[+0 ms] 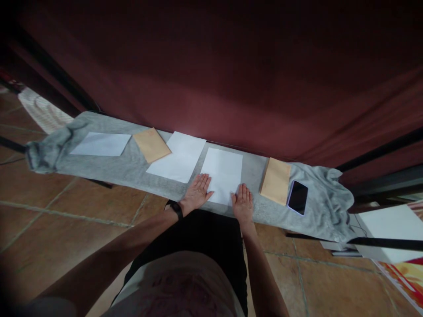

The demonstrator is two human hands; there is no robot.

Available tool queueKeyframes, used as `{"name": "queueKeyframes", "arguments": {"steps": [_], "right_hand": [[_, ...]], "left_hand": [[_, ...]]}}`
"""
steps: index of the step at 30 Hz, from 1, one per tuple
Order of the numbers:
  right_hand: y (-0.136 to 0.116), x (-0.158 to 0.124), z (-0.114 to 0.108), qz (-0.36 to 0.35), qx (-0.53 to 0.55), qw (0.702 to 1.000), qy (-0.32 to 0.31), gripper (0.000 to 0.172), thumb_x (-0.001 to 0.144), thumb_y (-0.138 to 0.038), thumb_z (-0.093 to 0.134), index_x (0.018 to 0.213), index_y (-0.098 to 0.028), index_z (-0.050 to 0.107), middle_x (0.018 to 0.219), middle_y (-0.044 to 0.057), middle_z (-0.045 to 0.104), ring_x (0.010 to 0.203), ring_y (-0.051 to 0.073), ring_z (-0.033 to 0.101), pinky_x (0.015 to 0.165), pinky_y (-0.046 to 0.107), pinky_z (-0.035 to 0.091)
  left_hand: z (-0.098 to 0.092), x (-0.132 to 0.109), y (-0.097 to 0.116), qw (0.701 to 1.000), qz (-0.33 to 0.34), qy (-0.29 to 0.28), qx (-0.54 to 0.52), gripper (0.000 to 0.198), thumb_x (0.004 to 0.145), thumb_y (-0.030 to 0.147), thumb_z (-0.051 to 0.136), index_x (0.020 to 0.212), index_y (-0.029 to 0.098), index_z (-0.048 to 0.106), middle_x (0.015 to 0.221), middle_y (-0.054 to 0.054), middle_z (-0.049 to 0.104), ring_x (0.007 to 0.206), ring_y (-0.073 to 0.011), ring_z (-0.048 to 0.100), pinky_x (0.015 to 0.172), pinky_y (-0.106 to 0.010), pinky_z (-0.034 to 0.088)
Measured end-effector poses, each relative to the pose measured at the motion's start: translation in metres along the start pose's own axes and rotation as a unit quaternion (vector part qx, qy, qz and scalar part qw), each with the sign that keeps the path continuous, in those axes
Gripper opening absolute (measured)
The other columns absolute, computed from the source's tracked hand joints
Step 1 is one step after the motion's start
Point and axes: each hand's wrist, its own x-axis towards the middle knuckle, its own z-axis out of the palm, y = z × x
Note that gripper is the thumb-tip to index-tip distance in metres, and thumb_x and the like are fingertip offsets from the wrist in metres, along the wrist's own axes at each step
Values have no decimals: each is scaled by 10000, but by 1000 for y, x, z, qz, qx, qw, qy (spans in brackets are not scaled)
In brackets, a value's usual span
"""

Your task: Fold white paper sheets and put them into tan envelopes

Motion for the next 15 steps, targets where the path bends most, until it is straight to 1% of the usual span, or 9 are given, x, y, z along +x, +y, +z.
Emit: {"name": "queueKeyframes", "arguments": {"steps": [3, 6, 8, 11, 15], "right_hand": [[-1, 4, 0, 2, 22, 1000, -1, 568, 1070, -387, 297, 1487, -32, 447, 1540, 247, 462, 1455, 318, 408, 1171, 532, 352], [-6, 19, 3, -1, 59, 998, 2, 535, 1066, -349, 290, 1489, -66, 456, 1540, 221, 474, 1458, 296, 413, 1160, 532, 379], [-10, 35, 6, -8, 81, 997, 5, 522, 1059, -334, 303, 1483, -80, 471, 1550, 205, 467, 1463, 286, 410, 1161, 530, 386], [-19, 65, 11, -15, 104, 994, 3, 498, 1040, -292, 332, 1480, -122, 492, 1559, 164, 470, 1466, 260, 412, 1172, 511, 382], [-30, 106, 23, -7, 106, 994, -18, 494, 1023, -254, 332, 1478, -183, 511, 1553, 114, 490, 1458, 237, 427, 1186, 497, 362]], "left_hand": [[-4, 1, 4, 1000, 7, -3, 9, 686, 1024, 438, 335, 1532, -22, 353, 1622, -216, 327, 1559, -294, 180, 1290, -470, 33], [-13, 10, 7, 1000, 23, -1, -5, 651, 1029, 402, 331, 1530, -12, 361, 1619, -211, 337, 1558, -285, 189, 1292, -468, 38], [-19, 24, 9, 1000, 21, -2, -14, 626, 1042, 386, 282, 1541, 14, 356, 1624, -190, 341, 1554, -273, 205, 1291, -463, 81], [-22, 53, 10, 1000, 10, -2, -23, 608, 1049, 356, 224, 1548, 31, 348, 1627, -176, 343, 1547, -259, 233, 1280, -443, 160], [-14, 89, 7, 999, 23, 13, -28, 585, 1035, 288, 232, 1541, 26, 361, 1621, -180, 353, 1543, -260, 246, 1271, -450, 193]]}}
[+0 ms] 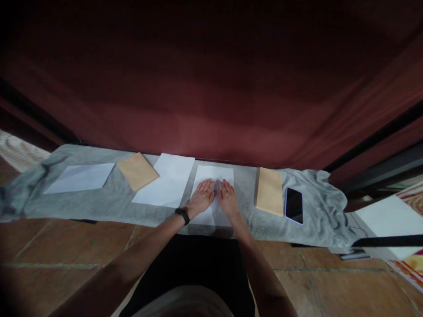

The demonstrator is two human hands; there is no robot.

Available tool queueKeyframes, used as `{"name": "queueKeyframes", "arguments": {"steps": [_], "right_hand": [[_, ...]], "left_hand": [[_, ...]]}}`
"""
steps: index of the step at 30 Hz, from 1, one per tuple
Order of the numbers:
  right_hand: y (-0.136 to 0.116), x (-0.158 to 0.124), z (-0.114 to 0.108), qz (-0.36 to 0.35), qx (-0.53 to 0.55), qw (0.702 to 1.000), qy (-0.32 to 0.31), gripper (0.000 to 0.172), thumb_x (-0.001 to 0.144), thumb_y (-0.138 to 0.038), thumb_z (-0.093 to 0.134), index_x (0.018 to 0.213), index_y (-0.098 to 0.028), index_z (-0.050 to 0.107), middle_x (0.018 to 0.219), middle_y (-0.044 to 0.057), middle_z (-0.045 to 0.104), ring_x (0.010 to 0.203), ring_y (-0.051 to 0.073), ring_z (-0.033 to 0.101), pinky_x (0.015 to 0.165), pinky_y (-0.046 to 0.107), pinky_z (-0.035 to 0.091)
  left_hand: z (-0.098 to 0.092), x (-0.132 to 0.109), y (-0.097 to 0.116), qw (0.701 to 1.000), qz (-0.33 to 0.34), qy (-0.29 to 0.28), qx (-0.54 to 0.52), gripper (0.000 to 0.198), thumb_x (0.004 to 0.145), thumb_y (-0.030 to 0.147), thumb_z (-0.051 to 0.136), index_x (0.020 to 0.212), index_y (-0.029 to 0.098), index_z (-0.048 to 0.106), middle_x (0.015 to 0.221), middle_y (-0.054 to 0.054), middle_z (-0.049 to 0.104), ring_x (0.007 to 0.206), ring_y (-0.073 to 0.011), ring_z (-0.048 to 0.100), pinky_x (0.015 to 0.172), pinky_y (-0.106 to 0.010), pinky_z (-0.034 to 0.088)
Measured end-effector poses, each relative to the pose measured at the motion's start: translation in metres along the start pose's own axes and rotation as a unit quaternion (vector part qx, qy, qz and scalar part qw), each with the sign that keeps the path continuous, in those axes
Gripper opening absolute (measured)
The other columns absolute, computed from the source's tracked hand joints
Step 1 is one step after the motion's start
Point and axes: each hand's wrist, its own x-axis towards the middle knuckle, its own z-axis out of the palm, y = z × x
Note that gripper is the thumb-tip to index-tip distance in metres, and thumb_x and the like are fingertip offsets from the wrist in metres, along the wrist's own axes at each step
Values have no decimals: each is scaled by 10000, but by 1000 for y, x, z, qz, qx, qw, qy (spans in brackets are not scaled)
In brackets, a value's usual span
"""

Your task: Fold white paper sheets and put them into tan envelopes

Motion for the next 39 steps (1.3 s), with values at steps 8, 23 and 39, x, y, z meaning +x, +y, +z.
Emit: {"name": "queueKeyframes", "arguments": {"steps": [8, 23, 39], "right_hand": [[-7, 48, 27, -17, -60, 997, -45, 485, 1055, -253, 289, 1443, -120, 549, 1538, 134, 506, 1450, 232, 421, 1207, 443, 290], [14, 78, 39, 61, -147, 987, -13, 562, 1066, -393, 338, 1552, -118, 398, 1595, 173, 403, 1479, 296, 375, 1200, 484, 258], [37, 60, 15, 127, -151, 980, 16, 588, 1056, -365, 280, 1527, -40, 414, 1552, 198, 462, 1455, 311, 409, 1188, 488, 296]], "left_hand": [[27, 44, -22, 1000, -22, 7, 2, 579, 1009, 244, 277, 1568, 113, 356, 1638, -113, 343, 1546, -263, 239, 1261, -486, 199], [36, 76, -51, 993, -108, 26, 27, 638, 1039, 396, 289, 1582, 63, 304, 1655, -166, 268, 1555, -277, 205, 1267, -456, 175], [32, 80, -47, 983, -177, 46, 31, 651, 1032, 391, 288, 1569, 23, 312, 1646, -196, 278, 1551, -279, 218, 1265, -433, 180]]}}
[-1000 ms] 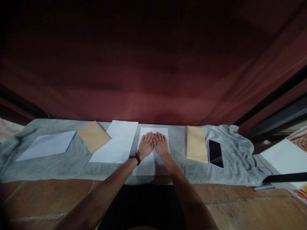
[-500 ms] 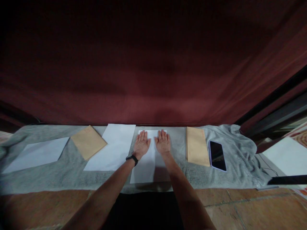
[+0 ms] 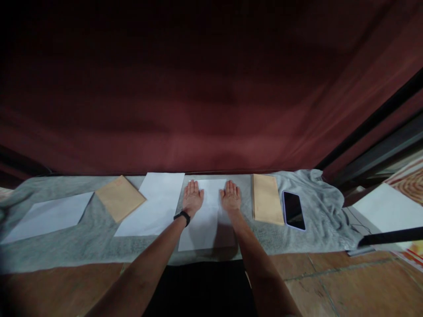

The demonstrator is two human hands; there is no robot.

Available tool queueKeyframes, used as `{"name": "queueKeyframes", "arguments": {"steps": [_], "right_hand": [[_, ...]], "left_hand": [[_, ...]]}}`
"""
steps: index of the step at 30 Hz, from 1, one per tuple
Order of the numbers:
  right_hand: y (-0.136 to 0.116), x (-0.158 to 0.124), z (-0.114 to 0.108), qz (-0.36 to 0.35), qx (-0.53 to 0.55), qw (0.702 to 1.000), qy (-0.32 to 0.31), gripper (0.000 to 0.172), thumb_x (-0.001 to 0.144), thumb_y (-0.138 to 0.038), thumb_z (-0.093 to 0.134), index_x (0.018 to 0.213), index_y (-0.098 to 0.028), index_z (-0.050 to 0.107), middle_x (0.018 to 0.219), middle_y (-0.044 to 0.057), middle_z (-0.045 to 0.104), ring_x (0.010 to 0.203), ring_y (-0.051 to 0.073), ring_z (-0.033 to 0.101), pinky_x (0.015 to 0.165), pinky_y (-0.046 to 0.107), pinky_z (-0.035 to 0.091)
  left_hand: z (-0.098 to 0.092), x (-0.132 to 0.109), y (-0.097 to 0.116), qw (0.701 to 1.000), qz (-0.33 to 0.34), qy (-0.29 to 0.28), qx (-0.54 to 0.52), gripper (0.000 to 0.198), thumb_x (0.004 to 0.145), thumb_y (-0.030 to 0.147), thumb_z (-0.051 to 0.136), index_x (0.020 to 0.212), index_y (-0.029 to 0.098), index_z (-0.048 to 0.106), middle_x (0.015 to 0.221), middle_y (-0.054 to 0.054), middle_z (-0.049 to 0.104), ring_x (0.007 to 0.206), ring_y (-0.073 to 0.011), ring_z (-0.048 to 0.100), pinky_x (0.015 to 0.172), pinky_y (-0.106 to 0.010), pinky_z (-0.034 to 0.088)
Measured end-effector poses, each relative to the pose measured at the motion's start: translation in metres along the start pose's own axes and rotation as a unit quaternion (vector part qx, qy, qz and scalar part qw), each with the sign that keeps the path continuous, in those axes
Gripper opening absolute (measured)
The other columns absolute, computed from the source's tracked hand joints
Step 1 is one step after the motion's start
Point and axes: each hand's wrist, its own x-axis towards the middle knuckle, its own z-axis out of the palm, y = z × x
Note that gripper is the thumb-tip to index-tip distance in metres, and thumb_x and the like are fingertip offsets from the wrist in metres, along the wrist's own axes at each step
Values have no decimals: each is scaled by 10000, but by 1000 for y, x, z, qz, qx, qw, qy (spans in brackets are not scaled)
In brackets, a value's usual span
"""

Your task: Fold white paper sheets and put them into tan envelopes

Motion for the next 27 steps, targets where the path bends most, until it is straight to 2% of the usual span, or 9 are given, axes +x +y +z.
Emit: {"name": "queueKeyframes", "arguments": {"steps": [3, 5, 9, 12, 15, 18, 21, 25, 27], "right_hand": [[1, -19, -8, 5, 8, 1000, 18, 573, 1050, -323, 290, 1510, -10, 427, 1554, 231, 443, 1446, 332, 421, 1175, 514, 317], [-5, -41, -12, -26, 19, 999, 27, 565, 1046, -308, 308, 1524, -22, 407, 1571, 237, 412, 1451, 334, 416, 1172, 534, 320], [-24, -94, -20, -104, 40, 994, -4, 548, 1042, -334, 385, 1544, -116, 408, 1592, 167, 416, 1459, 294, 412, 1184, 479, 326], [-35, -123, -26, -115, 44, 992, -15, 538, 1043, -369, 395, 1529, -143, 441, 1582, 137, 445, 1460, 283, 413, 1206, 457, 295], [-37, -134, -33, -92, 38, 995, -7, 560, 1038, -385, 410, 1540, -137, 422, 1583, 157, 434, 1466, 292, 404, 1216, 475, 268], [-36, -134, -37, -77, 34, 996, -5, 577, 1032, -393, 429, 1546, -131, 412, 1582, 175, 428, 1465, 303, 405, 1213, 491, 267], [-36, -132, -35, -67, 35, 997, -9, 571, 1033, -392, 429, 1543, -135, 420, 1581, 173, 427, 1462, 305, 413, 1213, 493, 271], [-34, -132, -34, -77, 32, 996, -22, 566, 1027, -359, 434, 1555, -154, 407, 1610, 163, 374, 1478, 305, 389, 1219, 495, 262], [-33, -133, -35, -85, 27, 996, -32, 572, 1021, -327, 442, 1563, -152, 390, 1627, 163, 336, 1494, 309, 361, 1217, 499, 262]], "left_hand": [[0, 0, 0, 1000, 6, 7, -3, 650, 1033, 388, 280, 1563, 13, 319, 1636, -205, 295, 1546, -289, 230, 1262, -451, 187], [-1, 0, 0, 1000, 8, 5, -6, 652, 1031, 384, 284, 1561, 4, 317, 1639, -212, 284, 1547, -293, 225, 1261, -452, 185], [-4, -1, 1, 1000, 6, -10, -10, 658, 1022, 368, 309, 1561, -11, 305, 1648, -223, 248, 1556, -292, 192, 1266, -448, 171], [-5, 0, -1, 1000, 14, -9, -19, 655, 1019, 362, 303, 1558, -9, 312, 1640, -221, 270, 1555, -290, 198, 1265, -458, 177], [-7, 2, -3, 999, 23, 12, -40, 629, 1024, 350, 269, 1545, 7, 354, 1612, -215, 344, 1539, -285, 254, 1255, -475, 214], [-11, -5, -5, 997, 34, 28, -58, 604, 1036, 344, 247, 1526, 24, 395, 1586, -202, 404, 1521, -274, 304, 1251, -463, 234], [-14, -34, -2, 993, 88, 34, -67, 587, 1052, 340, 228, 1537, 46, 381, 1598, -184, 392, 1529, -254, 286, 1255, -452, 236], [-14, -100, 4, 975, 207, 16, -74, 579, 1066, 374, 232, 1557, 92, 355, 1625, -140, 363, 1540, -237, 256, 1250, -459, 271], [-14, -129, 7, 969, 237, 2, -67, 569, 1068, 374, 238, 1560, 116, 355, 1625, -123, 366, 1538, -229, 264, 1252, -467, 271]]}}
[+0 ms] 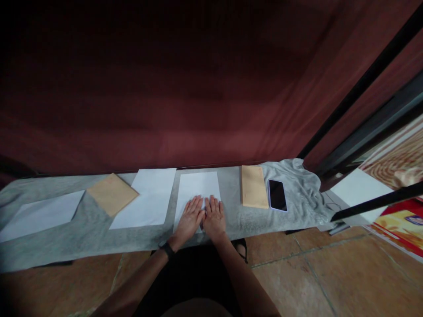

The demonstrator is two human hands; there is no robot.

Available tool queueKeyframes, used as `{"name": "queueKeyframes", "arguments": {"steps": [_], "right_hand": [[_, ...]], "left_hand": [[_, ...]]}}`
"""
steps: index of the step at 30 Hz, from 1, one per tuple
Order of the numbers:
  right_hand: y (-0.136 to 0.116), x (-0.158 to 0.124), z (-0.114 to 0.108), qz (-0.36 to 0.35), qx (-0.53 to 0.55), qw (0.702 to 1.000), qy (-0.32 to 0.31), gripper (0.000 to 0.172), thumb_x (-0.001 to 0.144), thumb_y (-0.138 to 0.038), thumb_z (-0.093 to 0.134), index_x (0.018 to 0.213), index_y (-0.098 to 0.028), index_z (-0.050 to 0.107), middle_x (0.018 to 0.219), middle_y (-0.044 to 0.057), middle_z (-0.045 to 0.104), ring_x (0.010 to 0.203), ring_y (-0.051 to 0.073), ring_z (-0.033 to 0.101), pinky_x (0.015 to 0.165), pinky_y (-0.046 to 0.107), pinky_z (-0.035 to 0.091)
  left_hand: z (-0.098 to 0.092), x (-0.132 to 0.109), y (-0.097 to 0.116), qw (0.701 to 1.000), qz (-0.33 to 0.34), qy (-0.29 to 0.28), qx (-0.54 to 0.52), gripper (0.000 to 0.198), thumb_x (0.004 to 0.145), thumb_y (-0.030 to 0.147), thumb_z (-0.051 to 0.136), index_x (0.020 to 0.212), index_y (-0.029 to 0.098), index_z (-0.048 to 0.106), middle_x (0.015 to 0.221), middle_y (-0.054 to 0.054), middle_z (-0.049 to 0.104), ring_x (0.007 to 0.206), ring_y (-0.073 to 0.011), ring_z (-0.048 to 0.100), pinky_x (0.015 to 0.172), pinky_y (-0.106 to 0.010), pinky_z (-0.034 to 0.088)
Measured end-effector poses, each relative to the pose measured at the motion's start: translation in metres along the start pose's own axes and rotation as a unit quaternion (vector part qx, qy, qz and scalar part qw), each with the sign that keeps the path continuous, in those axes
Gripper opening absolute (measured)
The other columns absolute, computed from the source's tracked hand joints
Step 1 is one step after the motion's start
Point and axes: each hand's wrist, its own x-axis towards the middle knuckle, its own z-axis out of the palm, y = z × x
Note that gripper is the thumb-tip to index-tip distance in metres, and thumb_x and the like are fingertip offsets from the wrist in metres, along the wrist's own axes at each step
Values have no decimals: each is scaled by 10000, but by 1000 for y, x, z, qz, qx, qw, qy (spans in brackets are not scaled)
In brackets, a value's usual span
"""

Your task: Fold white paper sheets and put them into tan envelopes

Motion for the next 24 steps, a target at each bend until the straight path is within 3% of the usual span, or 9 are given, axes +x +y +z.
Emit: {"name": "queueKeyframes", "arguments": {"steps": [5, 17, 24], "right_hand": [[2, -1, -3, -1, 3, 1000, -7, 561, 1040, -341, 416, 1564, -143, 381, 1621, 176, 347, 1496, 302, 353, 1204, 506, 275], [33, -16, -4, 4, -10, 999, 40, 587, 1059, -403, 370, 1552, -84, 387, 1574, 198, 426, 1441, 329, 427, 1186, 521, 287], [51, -29, -9, 20, -23, 999, 41, 587, 1057, -395, 331, 1550, -82, 391, 1568, 178, 446, 1453, 319, 409, 1189, 508, 287]], "left_hand": [[-9, -25, 13, 999, -26, -24, 23, 595, 1058, 422, 279, 1549, 102, 378, 1613, -144, 378, 1533, -240, 278, 1253, -471, 274], [-20, -49, -4, 993, -114, 4, 44, 695, 1032, 512, 335, 1556, 56, 356, 1614, -190, 345, 1529, -288, 277, 1251, -477, 262], [-20, -61, -11, 990, -132, 17, 51, 626, 1043, 427, 306, 1549, 64, 372, 1614, -172, 358, 1524, -282, 295, 1246, -470, 279]]}}
